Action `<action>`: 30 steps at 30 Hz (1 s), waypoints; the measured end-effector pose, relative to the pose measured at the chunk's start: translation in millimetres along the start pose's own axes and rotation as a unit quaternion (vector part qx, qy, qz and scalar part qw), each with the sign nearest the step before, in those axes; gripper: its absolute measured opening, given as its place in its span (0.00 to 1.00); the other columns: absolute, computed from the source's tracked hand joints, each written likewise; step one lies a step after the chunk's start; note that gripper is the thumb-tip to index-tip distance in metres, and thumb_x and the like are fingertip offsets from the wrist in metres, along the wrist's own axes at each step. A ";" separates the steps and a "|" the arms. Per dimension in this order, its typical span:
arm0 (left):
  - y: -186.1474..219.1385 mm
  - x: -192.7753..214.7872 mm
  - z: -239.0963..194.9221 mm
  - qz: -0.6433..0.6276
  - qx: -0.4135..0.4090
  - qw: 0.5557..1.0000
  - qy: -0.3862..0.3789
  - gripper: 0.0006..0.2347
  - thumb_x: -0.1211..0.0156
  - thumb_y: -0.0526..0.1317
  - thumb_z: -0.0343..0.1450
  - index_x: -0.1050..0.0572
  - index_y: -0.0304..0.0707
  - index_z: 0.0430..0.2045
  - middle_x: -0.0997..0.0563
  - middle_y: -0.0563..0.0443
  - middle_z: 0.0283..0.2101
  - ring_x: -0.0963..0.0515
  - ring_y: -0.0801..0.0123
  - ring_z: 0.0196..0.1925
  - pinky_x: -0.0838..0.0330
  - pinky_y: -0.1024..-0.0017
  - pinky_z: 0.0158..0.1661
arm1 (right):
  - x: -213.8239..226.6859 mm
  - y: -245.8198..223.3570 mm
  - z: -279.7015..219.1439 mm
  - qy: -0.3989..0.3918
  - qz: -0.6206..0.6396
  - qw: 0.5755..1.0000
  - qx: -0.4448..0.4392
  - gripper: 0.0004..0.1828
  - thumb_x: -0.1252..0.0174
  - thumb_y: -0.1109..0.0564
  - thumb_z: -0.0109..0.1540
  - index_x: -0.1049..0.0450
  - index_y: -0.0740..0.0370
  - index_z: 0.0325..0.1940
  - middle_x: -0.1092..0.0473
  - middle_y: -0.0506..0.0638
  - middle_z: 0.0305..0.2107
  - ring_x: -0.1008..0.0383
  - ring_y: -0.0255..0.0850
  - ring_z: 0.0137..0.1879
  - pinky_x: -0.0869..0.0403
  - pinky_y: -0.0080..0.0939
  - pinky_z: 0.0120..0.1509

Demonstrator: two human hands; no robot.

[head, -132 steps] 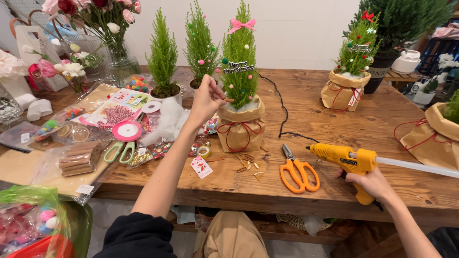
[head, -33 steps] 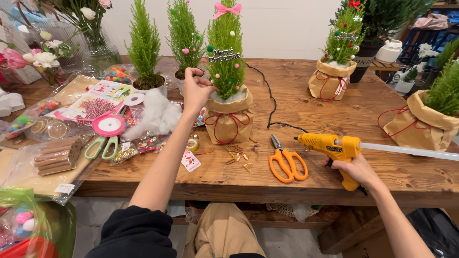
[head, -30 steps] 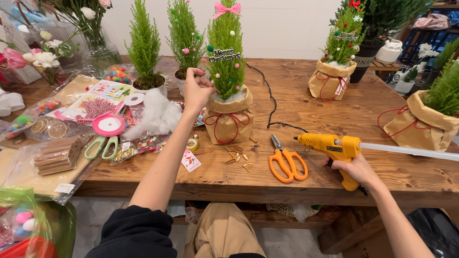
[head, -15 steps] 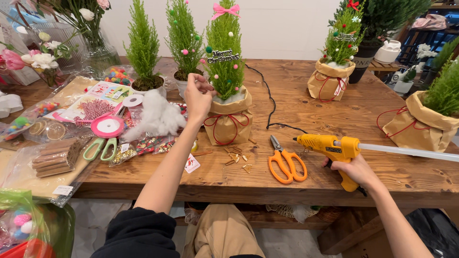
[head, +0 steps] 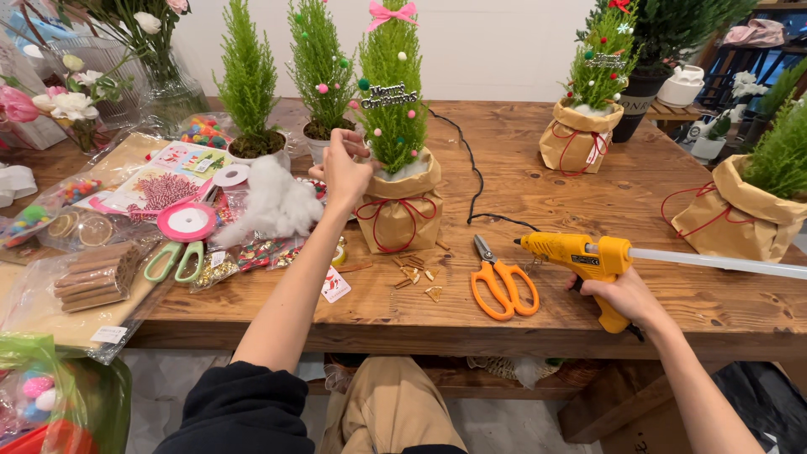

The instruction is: The person decorates small potted cypress plants by hand with white stuffing material, a red ribbon, and small festive ornaments using a hot glue gun.

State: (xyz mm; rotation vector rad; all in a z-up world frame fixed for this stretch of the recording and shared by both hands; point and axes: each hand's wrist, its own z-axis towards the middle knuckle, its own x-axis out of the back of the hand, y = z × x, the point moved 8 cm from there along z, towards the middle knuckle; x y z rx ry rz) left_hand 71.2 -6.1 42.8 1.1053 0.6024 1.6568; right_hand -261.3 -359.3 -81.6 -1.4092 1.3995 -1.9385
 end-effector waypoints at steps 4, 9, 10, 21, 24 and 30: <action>0.9 -5.7 3.4 0.026 -0.002 0.999 -0.038 0.22 0.30 0.41 0.57 0.34 0.51 0.41 0.15 0.67 0.35 0.29 0.72 0.53 0.55 0.66 0.47 | -0.5 -1.5 -1.4 -0.003 0.015 1.000 0.003 0.12 0.45 0.68 0.50 0.19 0.68 0.34 0.18 0.53 0.34 0.24 0.40 0.42 0.30 0.38 0.48; 5.0 -9.2 2.8 0.060 -0.016 0.997 -0.050 0.22 0.34 0.39 0.55 0.35 0.51 0.42 0.15 0.65 0.33 0.27 0.67 0.51 0.57 0.63 0.50 | 1.0 12.9 7.1 -0.005 0.020 1.000 0.023 0.11 0.44 0.68 0.50 0.18 0.68 0.33 0.18 0.53 0.33 0.25 0.40 0.38 0.29 0.39 0.42; 1.4 -9.6 5.2 0.067 -0.012 0.997 -0.047 0.22 0.34 0.39 0.55 0.35 0.51 0.42 0.15 0.65 0.33 0.27 0.67 0.51 0.57 0.63 0.50 | -2.3 9.0 6.4 -0.013 0.024 0.999 0.024 0.11 0.44 0.68 0.50 0.18 0.68 0.33 0.18 0.53 0.33 0.25 0.40 0.38 0.29 0.39 0.42; 1.0 -16.2 4.9 0.064 -0.041 0.997 -0.018 0.20 0.42 0.39 0.57 0.38 0.51 0.41 0.16 0.72 0.32 0.29 0.66 0.52 0.56 0.56 0.54 | -1.3 10.1 7.9 -0.018 0.036 0.998 0.038 0.10 0.45 0.70 0.50 0.21 0.69 0.32 0.19 0.56 0.32 0.22 0.41 0.43 0.29 0.39 0.54; -2.5 -17.3 7.5 0.063 -0.050 0.996 -0.023 0.20 0.39 0.40 0.57 0.38 0.50 0.41 0.16 0.72 0.34 0.28 0.66 0.54 0.56 0.53 0.55 | -0.8 7.9 7.1 -0.017 0.010 0.999 0.038 0.10 0.45 0.68 0.50 0.20 0.68 0.31 0.18 0.54 0.32 0.23 0.40 0.43 0.29 0.38 0.53; 3.5 -10.6 3.8 0.071 -0.045 0.995 -0.045 0.20 0.41 0.39 0.58 0.39 0.51 0.42 0.16 0.71 0.31 0.28 0.66 0.55 0.56 0.56 0.55 | -1.1 3.2 4.3 -0.017 0.007 0.999 0.028 0.11 0.45 0.67 0.50 0.20 0.68 0.33 0.18 0.54 0.33 0.23 0.41 0.44 0.29 0.39 0.56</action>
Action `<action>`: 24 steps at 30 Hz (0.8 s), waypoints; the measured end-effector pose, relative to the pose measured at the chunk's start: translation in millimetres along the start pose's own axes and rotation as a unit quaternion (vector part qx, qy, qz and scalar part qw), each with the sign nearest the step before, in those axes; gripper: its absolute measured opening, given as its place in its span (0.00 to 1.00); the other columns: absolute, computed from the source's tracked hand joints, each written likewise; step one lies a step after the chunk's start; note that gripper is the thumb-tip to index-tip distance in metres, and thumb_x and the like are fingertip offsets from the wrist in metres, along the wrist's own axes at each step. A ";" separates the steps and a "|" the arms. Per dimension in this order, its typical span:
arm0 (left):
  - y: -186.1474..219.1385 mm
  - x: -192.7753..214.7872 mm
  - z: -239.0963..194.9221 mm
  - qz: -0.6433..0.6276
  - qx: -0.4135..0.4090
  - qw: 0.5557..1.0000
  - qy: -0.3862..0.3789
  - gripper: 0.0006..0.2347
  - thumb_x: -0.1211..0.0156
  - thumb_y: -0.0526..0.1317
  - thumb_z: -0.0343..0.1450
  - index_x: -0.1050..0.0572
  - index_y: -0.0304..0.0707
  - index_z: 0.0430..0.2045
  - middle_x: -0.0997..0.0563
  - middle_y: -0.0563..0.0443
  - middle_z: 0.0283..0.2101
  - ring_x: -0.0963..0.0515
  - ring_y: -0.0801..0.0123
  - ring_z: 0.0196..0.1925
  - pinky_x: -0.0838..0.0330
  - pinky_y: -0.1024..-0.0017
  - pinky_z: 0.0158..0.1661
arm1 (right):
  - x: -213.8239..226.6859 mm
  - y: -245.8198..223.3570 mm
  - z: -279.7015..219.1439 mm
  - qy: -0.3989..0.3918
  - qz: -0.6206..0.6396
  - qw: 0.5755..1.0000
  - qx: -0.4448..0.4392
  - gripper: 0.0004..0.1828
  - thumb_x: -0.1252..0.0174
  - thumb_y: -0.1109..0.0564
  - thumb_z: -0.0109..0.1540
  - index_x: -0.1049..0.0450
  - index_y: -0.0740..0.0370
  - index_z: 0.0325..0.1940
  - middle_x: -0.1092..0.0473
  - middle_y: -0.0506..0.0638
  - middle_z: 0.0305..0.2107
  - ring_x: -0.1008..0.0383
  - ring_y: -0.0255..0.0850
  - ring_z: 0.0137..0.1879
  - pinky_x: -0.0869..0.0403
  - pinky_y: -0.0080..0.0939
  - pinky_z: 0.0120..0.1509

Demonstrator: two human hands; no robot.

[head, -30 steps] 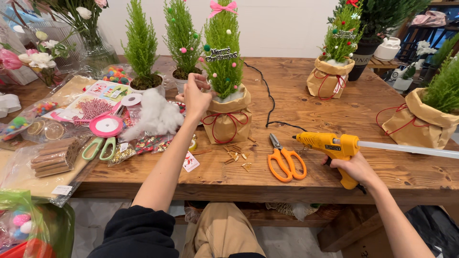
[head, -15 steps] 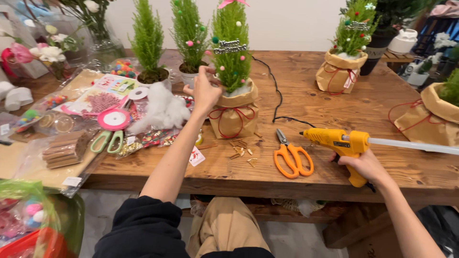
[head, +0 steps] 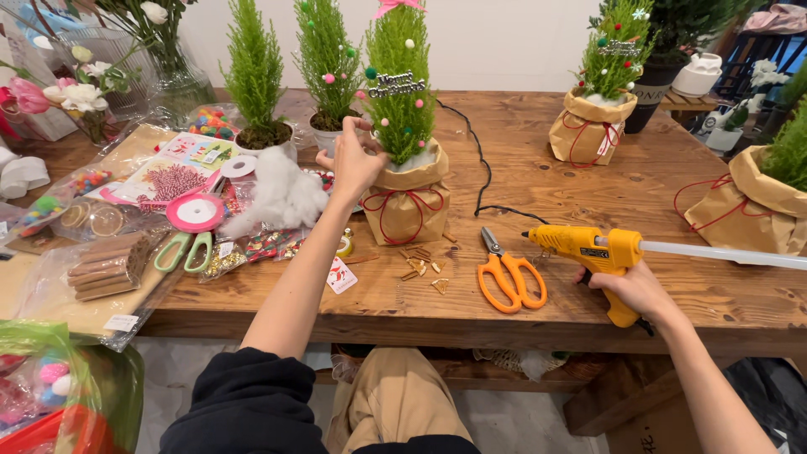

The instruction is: The person decorates small potted cypress plants by hand with white stuffing material, a red ribbon, and small festive ornaments using a hot glue gun.

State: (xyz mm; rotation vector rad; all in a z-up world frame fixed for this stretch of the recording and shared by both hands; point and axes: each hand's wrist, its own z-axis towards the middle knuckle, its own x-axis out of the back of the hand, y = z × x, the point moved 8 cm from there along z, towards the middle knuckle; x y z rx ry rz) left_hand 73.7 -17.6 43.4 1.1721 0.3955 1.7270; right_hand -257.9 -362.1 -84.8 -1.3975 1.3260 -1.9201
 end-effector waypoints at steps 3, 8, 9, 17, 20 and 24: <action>15.5 17.2 -6.3 0.034 -0.025 0.999 -0.007 0.23 0.44 0.40 0.57 0.35 0.53 0.47 0.18 0.70 0.32 0.28 0.67 0.51 0.58 0.54 0.58 | 0.4 -1.5 -2.1 0.007 -0.004 1.000 -0.014 0.11 0.45 0.67 0.50 0.19 0.68 0.32 0.18 0.54 0.33 0.25 0.40 0.40 0.30 0.38 0.48; 13.3 53.9 -10.4 -0.071 0.059 0.996 0.008 0.17 0.37 0.38 0.62 0.31 0.53 0.44 0.18 0.63 0.37 0.24 0.73 0.45 0.51 0.59 0.56 | 0.2 -3.0 -2.0 0.005 0.008 1.000 -0.010 0.11 0.45 0.68 0.51 0.20 0.70 0.33 0.19 0.55 0.34 0.23 0.42 0.43 0.29 0.39 0.51; 6.7 62.0 -9.5 -0.106 0.072 0.991 0.033 0.16 0.35 0.38 0.62 0.30 0.53 0.42 0.19 0.63 0.36 0.22 0.74 0.41 0.49 0.59 0.55 | 0.0 -2.1 -2.1 0.005 0.015 1.000 -0.013 0.11 0.46 0.69 0.51 0.20 0.71 0.33 0.19 0.56 0.34 0.24 0.43 0.42 0.29 0.40 0.48; -25.9 102.5 -61.4 -0.189 -0.029 0.980 0.046 0.13 0.31 0.24 0.61 0.29 0.41 0.29 0.23 0.53 0.29 0.26 0.75 0.31 0.27 0.79 0.34 | -2.8 -3.5 -8.2 0.006 0.048 0.999 -0.001 0.12 0.46 0.72 0.52 0.22 0.72 0.38 0.20 0.58 0.36 0.27 0.43 0.39 0.30 0.41 0.41; -55.8 96.3 -87.4 -0.152 0.008 0.988 0.014 0.12 0.28 0.26 0.62 0.27 0.42 0.26 0.21 0.54 0.28 0.24 0.75 0.30 0.27 0.79 0.34 | 1.7 0.7 -8.6 0.005 0.046 0.998 0.050 0.15 0.46 0.71 0.52 0.23 0.71 0.42 0.20 0.57 0.38 0.24 0.42 0.47 0.30 0.39 0.54; -113.3 55.0 -104.0 -0.173 0.033 0.984 -0.023 0.10 0.26 0.26 0.58 0.22 0.41 0.20 0.17 0.52 0.25 0.20 0.77 0.27 0.24 0.81 0.33 | 8.0 -6.7 -25.1 0.036 0.024 0.996 0.074 0.22 0.45 0.68 0.55 0.27 0.69 0.54 0.21 0.56 0.44 0.27 0.41 0.57 0.32 0.42 0.64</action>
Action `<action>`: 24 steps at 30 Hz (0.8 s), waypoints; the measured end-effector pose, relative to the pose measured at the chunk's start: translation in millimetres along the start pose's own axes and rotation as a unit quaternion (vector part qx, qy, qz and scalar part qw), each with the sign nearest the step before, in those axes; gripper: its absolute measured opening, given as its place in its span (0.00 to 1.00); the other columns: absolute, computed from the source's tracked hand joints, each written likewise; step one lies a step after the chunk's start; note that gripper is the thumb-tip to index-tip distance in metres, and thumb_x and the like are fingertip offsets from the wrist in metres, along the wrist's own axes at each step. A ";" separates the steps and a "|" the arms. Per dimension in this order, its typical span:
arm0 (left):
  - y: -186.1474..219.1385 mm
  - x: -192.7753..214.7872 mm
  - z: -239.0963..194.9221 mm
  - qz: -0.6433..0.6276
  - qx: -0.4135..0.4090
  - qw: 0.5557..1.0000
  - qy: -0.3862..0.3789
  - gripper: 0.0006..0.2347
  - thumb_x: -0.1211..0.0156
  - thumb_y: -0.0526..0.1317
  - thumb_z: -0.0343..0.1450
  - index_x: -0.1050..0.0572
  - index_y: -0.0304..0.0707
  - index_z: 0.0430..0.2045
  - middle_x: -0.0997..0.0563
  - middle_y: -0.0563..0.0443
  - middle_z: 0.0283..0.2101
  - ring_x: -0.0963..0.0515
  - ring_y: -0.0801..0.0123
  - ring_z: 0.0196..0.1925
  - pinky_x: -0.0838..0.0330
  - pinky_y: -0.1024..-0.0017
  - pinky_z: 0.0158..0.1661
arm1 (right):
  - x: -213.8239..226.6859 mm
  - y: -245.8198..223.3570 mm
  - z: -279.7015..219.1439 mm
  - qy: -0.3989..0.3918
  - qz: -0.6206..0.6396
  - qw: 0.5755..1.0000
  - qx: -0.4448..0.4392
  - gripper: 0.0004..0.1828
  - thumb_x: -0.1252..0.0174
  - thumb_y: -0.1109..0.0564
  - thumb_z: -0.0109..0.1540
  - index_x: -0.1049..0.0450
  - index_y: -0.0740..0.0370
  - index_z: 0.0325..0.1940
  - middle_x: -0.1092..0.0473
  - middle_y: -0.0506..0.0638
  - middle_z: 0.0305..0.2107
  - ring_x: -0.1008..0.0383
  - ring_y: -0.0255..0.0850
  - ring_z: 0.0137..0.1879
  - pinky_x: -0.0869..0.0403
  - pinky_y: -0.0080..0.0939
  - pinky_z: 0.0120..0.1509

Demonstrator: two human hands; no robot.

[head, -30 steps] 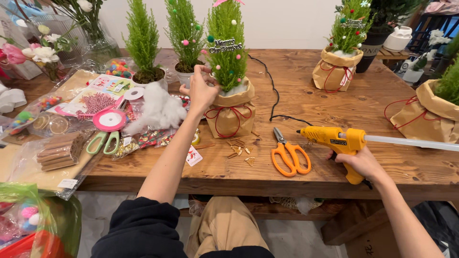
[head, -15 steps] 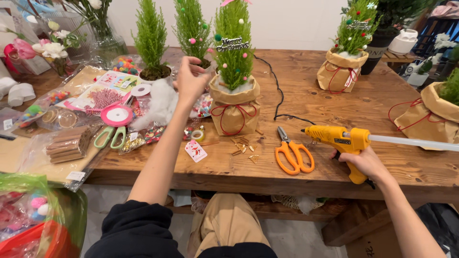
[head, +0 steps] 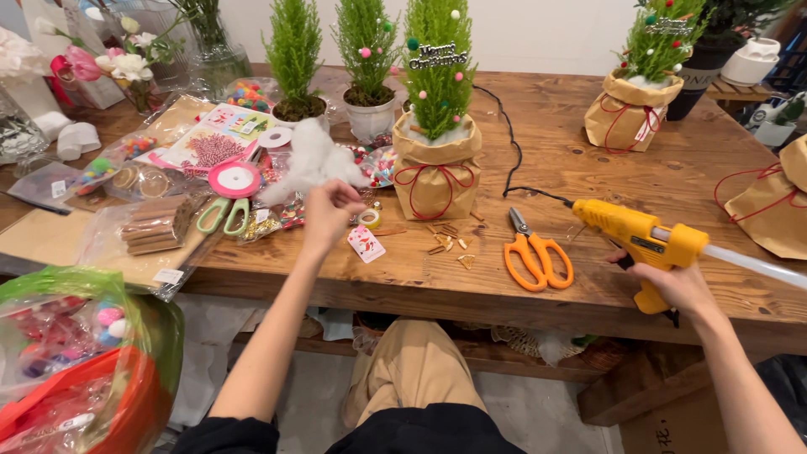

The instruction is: The person decorates small potted cypress plants by hand with white stuffing material, a red ribbon, and small festive ornaments using a hot glue gun.

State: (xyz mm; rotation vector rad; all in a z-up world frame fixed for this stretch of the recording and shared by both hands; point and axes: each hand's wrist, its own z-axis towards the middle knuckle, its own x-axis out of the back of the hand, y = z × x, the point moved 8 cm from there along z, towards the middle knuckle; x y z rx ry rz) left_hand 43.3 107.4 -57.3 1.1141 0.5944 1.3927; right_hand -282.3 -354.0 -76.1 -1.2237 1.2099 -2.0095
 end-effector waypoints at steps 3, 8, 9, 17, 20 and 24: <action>-9.4 -31.0 -10.1 0.037 0.005 0.999 -0.030 0.06 0.27 0.29 0.60 0.20 0.39 0.23 0.16 0.52 0.27 0.19 0.75 0.31 0.24 0.79 0.37 | -0.6 1.9 -4.5 -0.005 0.008 0.999 0.036 0.15 0.45 0.67 0.56 0.22 0.67 0.46 0.22 0.53 0.45 0.26 0.41 0.59 0.33 0.42 0.70; 24.6 -91.9 -31.0 0.100 0.002 0.991 -0.090 0.03 0.33 0.33 0.66 0.18 0.40 0.29 0.14 0.52 0.33 0.16 0.72 0.37 0.23 0.72 0.44 | -14.3 -3.4 -5.8 -0.031 0.001 0.998 0.057 0.17 0.44 0.64 0.58 0.23 0.64 0.51 0.22 0.51 0.49 0.27 0.38 0.60 0.31 0.39 0.65; 33.8 -106.6 -38.9 0.125 0.017 0.982 -0.140 0.05 0.38 0.33 0.69 0.18 0.38 0.35 0.14 0.48 0.39 0.16 0.67 0.42 0.22 0.68 0.51 | -17.9 -2.4 -4.4 -0.043 0.004 0.997 0.064 0.17 0.44 0.64 0.58 0.22 0.64 0.51 0.22 0.52 0.49 0.27 0.39 0.60 0.31 0.39 0.66; 2.1 -166.0 -40.1 0.412 -0.165 0.881 -0.163 0.12 0.44 0.27 0.63 0.22 0.40 0.38 0.25 0.46 0.37 0.22 0.46 0.42 0.28 0.50 0.37 | -26.2 -4.2 -10.9 -0.024 0.072 0.995 0.068 0.13 0.45 0.67 0.57 0.25 0.68 0.46 0.22 0.59 0.47 0.23 0.46 0.57 0.28 0.46 0.67; -7.5 -164.4 -36.2 0.448 -0.198 0.862 -0.133 0.09 0.46 0.29 0.64 0.23 0.38 0.34 0.25 0.44 0.37 0.24 0.47 0.43 0.31 0.53 0.39 | -21.8 9.1 -4.3 -0.010 0.103 0.992 0.069 0.14 0.44 0.69 0.55 0.24 0.68 0.45 0.22 0.59 0.46 0.22 0.47 0.57 0.28 0.44 0.67; -4.5 -149.2 -39.6 0.459 -0.200 0.857 -0.126 0.06 0.42 0.28 0.64 0.26 0.31 0.32 0.28 0.41 0.37 0.28 0.47 0.43 0.33 0.55 0.38 | -19.8 11.8 -1.1 -0.006 0.054 0.998 0.041 0.14 0.41 0.67 0.55 0.21 0.68 0.44 0.20 0.56 0.45 0.22 0.44 0.56 0.28 0.44 0.65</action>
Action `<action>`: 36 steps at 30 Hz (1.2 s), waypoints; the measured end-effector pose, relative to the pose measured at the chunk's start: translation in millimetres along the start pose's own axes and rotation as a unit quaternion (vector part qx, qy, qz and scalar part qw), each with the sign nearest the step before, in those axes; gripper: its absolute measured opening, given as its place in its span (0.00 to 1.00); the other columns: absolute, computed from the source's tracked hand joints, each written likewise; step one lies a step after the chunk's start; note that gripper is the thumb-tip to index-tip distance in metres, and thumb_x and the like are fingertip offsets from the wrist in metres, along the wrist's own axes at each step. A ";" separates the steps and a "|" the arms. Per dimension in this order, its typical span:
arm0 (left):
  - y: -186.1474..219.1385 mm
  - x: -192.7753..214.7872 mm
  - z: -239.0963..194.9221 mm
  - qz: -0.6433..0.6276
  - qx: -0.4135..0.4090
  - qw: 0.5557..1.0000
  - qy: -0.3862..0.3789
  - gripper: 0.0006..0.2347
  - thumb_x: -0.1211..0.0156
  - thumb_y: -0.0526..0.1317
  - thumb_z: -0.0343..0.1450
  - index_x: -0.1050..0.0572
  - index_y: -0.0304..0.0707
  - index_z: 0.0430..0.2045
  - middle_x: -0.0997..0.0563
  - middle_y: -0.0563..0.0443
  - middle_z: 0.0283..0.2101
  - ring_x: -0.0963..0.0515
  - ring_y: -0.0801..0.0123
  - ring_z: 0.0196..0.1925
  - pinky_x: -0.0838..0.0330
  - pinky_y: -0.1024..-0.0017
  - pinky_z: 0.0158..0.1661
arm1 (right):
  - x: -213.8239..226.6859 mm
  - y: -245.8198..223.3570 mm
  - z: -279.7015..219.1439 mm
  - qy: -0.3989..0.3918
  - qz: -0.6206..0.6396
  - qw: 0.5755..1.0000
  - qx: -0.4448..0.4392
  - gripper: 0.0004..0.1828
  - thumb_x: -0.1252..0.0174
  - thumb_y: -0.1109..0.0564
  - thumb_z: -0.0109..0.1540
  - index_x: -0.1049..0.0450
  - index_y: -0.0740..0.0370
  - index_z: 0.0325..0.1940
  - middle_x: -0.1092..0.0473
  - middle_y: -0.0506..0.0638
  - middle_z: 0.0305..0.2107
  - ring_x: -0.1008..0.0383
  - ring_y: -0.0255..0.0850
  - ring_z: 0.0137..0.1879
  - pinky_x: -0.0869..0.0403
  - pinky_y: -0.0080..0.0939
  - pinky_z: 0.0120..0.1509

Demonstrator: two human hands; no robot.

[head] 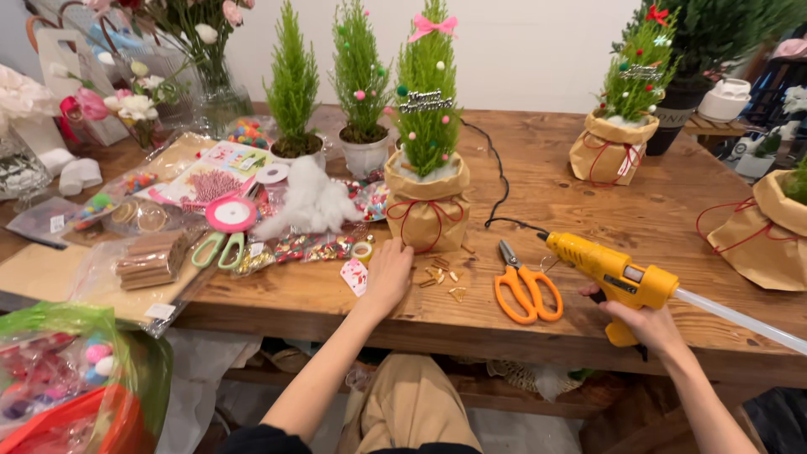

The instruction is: The person decorates small potted cypress plants by hand with white stuffing material, a red ribbon, and small festive ornaments using a hot glue gun.

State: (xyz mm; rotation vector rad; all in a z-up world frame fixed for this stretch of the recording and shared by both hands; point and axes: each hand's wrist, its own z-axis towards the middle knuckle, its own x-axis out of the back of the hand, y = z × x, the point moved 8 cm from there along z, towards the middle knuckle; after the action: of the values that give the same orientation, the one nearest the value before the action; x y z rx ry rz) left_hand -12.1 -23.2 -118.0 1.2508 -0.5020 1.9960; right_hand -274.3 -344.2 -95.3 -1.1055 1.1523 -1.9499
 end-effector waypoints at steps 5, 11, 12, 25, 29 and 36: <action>-12.0 27.4 1.7 -0.159 0.032 0.987 0.023 0.06 0.44 0.26 0.63 0.28 0.35 0.30 0.21 0.41 0.35 0.22 0.51 0.39 0.30 0.57 0.40 | -2.3 -1.7 1.8 -0.002 0.005 1.000 -0.001 0.16 0.40 0.66 0.55 0.20 0.68 0.47 0.19 0.56 0.45 0.21 0.44 0.56 0.26 0.44 0.63; -10.7 54.1 17.0 -0.324 0.071 0.943 0.013 0.10 0.47 0.33 0.72 0.24 0.47 0.43 0.19 0.47 0.23 0.18 0.47 0.37 0.26 0.55 0.43 | -6.7 -14.6 3.2 0.033 -0.042 0.998 0.025 0.14 0.30 0.63 0.49 0.16 0.65 0.38 0.19 0.57 0.36 0.20 0.46 0.45 0.26 0.51 0.58; -6.9 55.6 20.1 -0.337 0.076 0.938 0.005 0.12 0.48 0.33 0.72 0.23 0.52 0.46 0.19 0.50 0.22 0.17 0.50 0.37 0.26 0.57 0.43 | -7.5 -15.7 3.3 0.030 -0.034 0.999 0.023 0.14 0.31 0.63 0.49 0.16 0.64 0.39 0.19 0.57 0.37 0.21 0.44 0.46 0.27 0.50 0.59; 93.6 81.1 64.0 -0.544 0.002 0.838 -0.048 0.10 0.56 0.26 0.72 0.30 0.43 0.41 0.20 0.46 0.22 0.17 0.63 0.25 0.23 0.67 0.34 | -4.2 -14.4 4.7 0.019 -0.014 0.999 0.035 0.12 0.33 0.63 0.49 0.18 0.64 0.37 0.20 0.55 0.34 0.20 0.43 0.43 0.25 0.50 0.56; 106.2 81.5 79.5 -0.659 0.036 0.746 -0.084 0.11 0.48 0.31 0.71 0.35 0.35 0.46 0.16 0.39 0.32 0.15 0.64 0.33 0.19 0.74 0.36 | -5.9 -20.0 4.9 0.008 -0.002 0.998 0.057 0.12 0.36 0.65 0.49 0.18 0.63 0.36 0.20 0.54 0.33 0.20 0.43 0.44 0.27 0.48 0.58; 101.1 62.1 71.6 -0.445 0.043 0.890 -0.092 0.06 0.38 0.40 0.65 0.23 0.46 0.32 0.16 0.55 0.22 0.17 0.71 0.30 0.22 0.70 0.37 | -2.7 0.3 7.8 0.005 -0.005 0.997 0.073 0.13 0.35 0.64 0.48 0.18 0.61 0.37 0.20 0.52 0.34 0.21 0.40 0.45 0.27 0.44 0.58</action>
State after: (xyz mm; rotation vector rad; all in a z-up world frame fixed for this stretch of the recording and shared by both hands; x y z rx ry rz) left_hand -60.5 -114.4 -25.6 1.3872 0.0982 1.1296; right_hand -266.2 -345.1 -94.4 -1.0280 0.9932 -2.0151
